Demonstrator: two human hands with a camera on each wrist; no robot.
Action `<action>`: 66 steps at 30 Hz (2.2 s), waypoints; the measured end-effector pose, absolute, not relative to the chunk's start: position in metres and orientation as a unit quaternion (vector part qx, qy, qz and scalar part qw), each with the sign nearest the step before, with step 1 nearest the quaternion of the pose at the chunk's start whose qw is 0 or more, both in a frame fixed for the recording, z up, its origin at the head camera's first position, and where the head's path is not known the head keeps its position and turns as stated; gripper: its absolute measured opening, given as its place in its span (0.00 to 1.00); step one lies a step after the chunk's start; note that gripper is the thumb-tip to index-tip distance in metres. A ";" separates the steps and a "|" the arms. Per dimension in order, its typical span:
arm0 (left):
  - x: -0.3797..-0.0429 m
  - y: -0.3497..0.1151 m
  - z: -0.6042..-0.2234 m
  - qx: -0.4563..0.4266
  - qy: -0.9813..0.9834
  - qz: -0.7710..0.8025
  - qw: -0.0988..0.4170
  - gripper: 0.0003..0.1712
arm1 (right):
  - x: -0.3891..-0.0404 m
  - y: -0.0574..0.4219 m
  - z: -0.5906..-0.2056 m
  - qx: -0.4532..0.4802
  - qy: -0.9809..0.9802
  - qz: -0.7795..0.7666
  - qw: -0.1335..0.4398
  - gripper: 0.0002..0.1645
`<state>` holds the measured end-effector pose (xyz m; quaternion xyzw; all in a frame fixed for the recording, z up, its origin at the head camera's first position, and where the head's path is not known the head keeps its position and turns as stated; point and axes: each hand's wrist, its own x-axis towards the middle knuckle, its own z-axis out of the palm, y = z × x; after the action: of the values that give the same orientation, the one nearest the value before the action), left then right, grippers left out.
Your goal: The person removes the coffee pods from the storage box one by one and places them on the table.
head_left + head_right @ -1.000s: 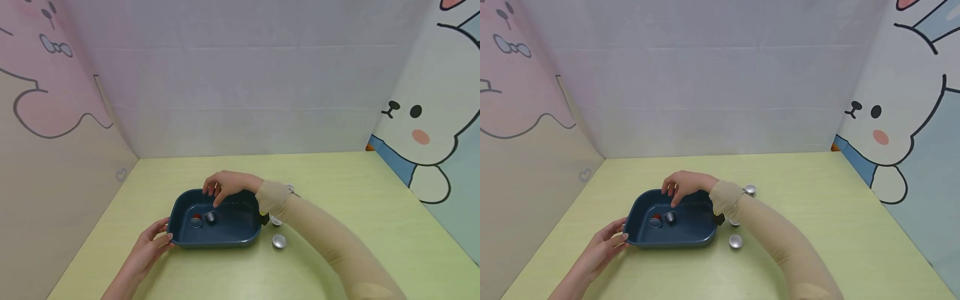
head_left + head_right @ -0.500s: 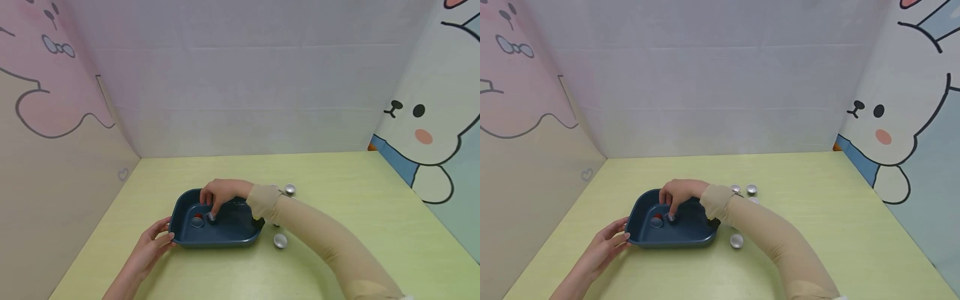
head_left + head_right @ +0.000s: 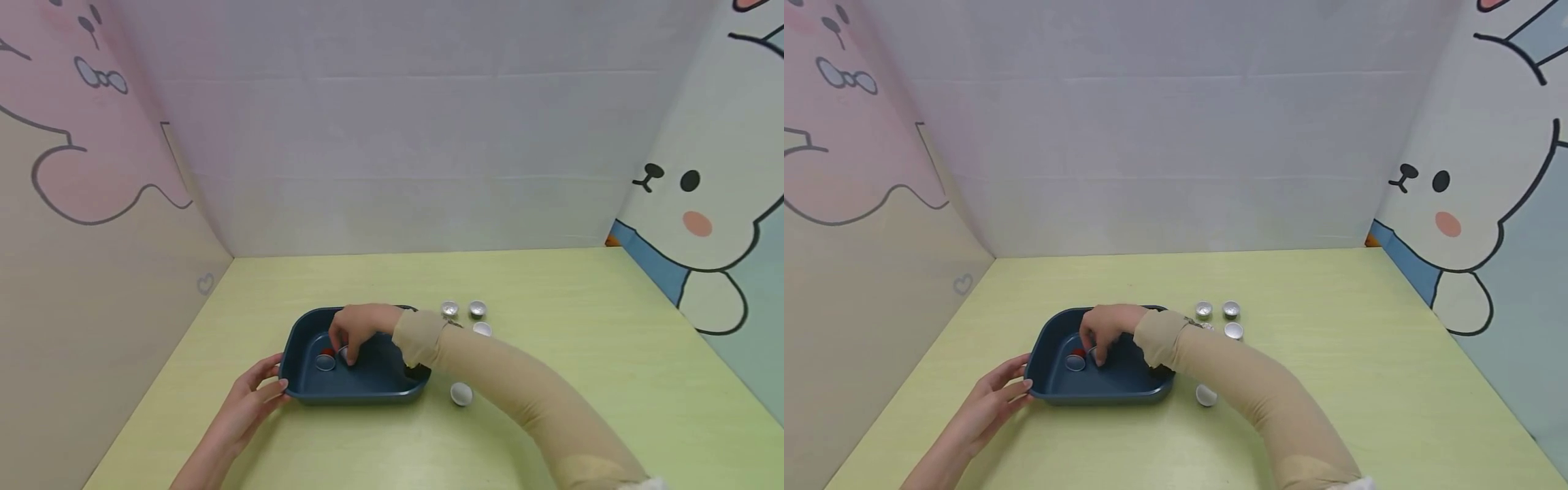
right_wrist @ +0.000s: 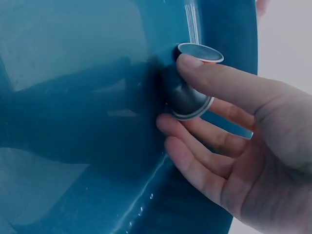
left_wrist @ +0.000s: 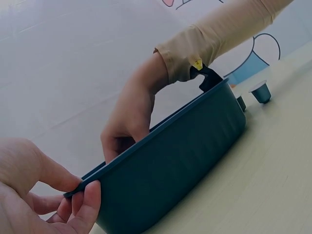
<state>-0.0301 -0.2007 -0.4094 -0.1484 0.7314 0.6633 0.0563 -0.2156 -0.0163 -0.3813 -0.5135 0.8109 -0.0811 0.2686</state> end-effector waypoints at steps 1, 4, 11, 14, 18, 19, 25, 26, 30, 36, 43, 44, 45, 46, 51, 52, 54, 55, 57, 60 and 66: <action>-0.030 -0.201 -0.410 -0.147 0.731 0.664 0.055 0.33 | -0.215 -0.017 -0.382 -0.513 0.812 -0.078 0.267 0.15; -0.030 -0.201 -0.411 -0.142 0.732 0.664 0.054 0.33 | -0.214 -0.018 -0.385 -0.514 0.814 -0.071 0.261 0.14; -0.031 -0.200 -0.413 -0.148 0.731 0.664 0.053 0.33 | -0.215 -0.016 -0.380 -0.524 0.807 -0.077 0.262 0.11; -0.031 -0.201 -0.413 -0.149 0.731 0.664 0.053 0.33 | -0.216 -0.014 -0.374 -0.525 0.804 -0.093 0.264 0.10; -0.031 -0.201 -0.414 -0.151 0.732 0.662 0.052 0.33 | -0.216 -0.010 -0.365 -0.524 0.801 -0.109 0.267 0.12; -0.031 -0.201 -0.414 -0.152 0.732 0.662 0.052 0.33 | -0.216 -0.010 -0.363 -0.524 0.801 -0.111 0.268 0.13; -0.031 -0.200 -0.413 -0.152 0.734 0.660 0.052 0.33 | -0.217 -0.004 -0.354 -0.525 0.798 -0.132 0.265 0.16; -0.031 -0.200 -0.413 -0.152 0.734 0.660 0.052 0.33 | -0.217 -0.003 -0.352 -0.527 0.796 -0.137 0.264 0.16; -0.031 -0.200 -0.412 -0.152 0.736 0.658 0.052 0.33 | -0.217 -0.001 -0.350 -0.533 0.792 -0.149 0.258 0.16; -0.032 -0.201 -0.411 -0.155 0.736 0.657 0.055 0.33 | -0.217 0.003 -0.349 -0.535 0.791 -0.157 0.251 0.16; -0.031 -0.202 -0.411 -0.150 0.736 0.657 0.055 0.33 | -0.220 0.008 -0.352 -0.541 0.779 -0.186 0.256 0.17; -0.031 -0.202 -0.411 -0.150 0.736 0.658 0.055 0.33 | -0.220 0.009 -0.351 -0.541 0.778 -0.190 0.257 0.17; -0.031 -0.202 -0.411 -0.150 0.736 0.658 0.054 0.33 | -0.220 0.010 -0.351 -0.541 0.775 -0.196 0.260 0.16; -0.030 -0.202 -0.412 -0.149 0.736 0.658 0.054 0.33 | -0.220 0.011 -0.351 -0.539 0.774 -0.203 0.264 0.16; -0.030 -0.203 -0.413 -0.149 0.734 0.661 0.052 0.33 | -0.221 0.016 -0.353 -0.527 0.767 -0.232 0.283 0.16; -0.030 -0.203 -0.413 -0.150 0.733 0.661 0.051 0.33 | -0.222 0.017 -0.353 -0.527 0.765 -0.236 0.285 0.16; -0.030 -0.203 -0.413 -0.150 0.733 0.662 0.051 0.33 | -0.222 0.019 -0.354 -0.525 0.764 -0.243 0.287 0.15; -0.030 -0.203 -0.413 -0.150 0.733 0.662 0.051 0.33 | -0.223 0.019 -0.354 -0.524 0.763 -0.246 0.287 0.15; -0.030 -0.202 -0.413 -0.150 0.732 0.663 0.051 0.33 | -0.223 0.021 -0.354 -0.523 0.763 -0.251 0.285 0.14; -0.030 -0.202 -0.414 -0.150 0.732 0.663 0.050 0.33 | -0.224 0.023 -0.355 -0.524 0.764 -0.256 0.277 0.14; -0.030 -0.202 -0.414 -0.151 0.732 0.662 0.050 0.33 | -0.224 0.026 -0.356 -0.521 0.765 -0.275 0.260 0.15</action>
<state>-0.0296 -0.2019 -0.4142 -0.1507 0.7324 0.6621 0.0502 -0.2237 0.0258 -0.3559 -0.5206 0.7651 -0.2754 0.2603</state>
